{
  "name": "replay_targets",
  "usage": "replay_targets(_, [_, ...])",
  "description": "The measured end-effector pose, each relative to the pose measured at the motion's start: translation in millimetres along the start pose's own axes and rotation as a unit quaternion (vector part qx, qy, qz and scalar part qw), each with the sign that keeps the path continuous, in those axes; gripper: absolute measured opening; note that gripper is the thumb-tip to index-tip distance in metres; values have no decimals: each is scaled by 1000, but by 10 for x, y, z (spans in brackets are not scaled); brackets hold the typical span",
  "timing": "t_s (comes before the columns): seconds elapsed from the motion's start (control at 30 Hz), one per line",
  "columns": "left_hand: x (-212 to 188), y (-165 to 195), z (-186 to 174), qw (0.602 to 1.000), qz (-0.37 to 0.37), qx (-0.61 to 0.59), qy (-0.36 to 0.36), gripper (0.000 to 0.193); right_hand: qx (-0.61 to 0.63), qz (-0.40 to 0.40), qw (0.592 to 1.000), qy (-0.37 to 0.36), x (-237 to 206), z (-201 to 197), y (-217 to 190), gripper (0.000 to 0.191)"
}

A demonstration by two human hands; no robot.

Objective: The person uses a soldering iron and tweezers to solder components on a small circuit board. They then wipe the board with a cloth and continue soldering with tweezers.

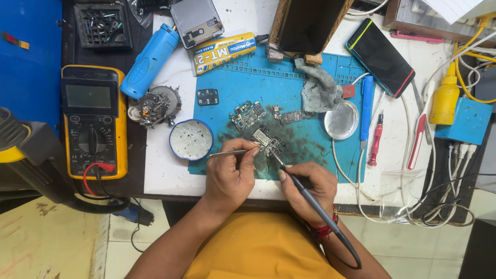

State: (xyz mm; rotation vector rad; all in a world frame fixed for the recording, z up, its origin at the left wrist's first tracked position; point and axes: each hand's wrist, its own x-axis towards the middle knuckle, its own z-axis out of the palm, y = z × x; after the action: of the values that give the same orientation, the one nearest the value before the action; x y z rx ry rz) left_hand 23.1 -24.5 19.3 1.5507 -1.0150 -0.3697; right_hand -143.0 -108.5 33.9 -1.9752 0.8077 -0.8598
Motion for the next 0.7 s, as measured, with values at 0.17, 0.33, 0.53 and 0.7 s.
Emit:
replay_targets(0.17, [-6,-18,8,1000,3,10,3,11,0,22,1000,5,-7,6,-3,13])
replay_targets(0.33, [-13,-13,4,1000,-18,5,-3,11,13,-13,1000,-12,0,0,-2,13])
replay_targets(0.53, [-8,-25,6,1000,8,15,6,12,7,-23,1000,-9,4,9,14,13])
replay_targets(0.7, [-3,-22,5,1000,-8,13,0,12,3,17,1000,-2,0,12,15,13])
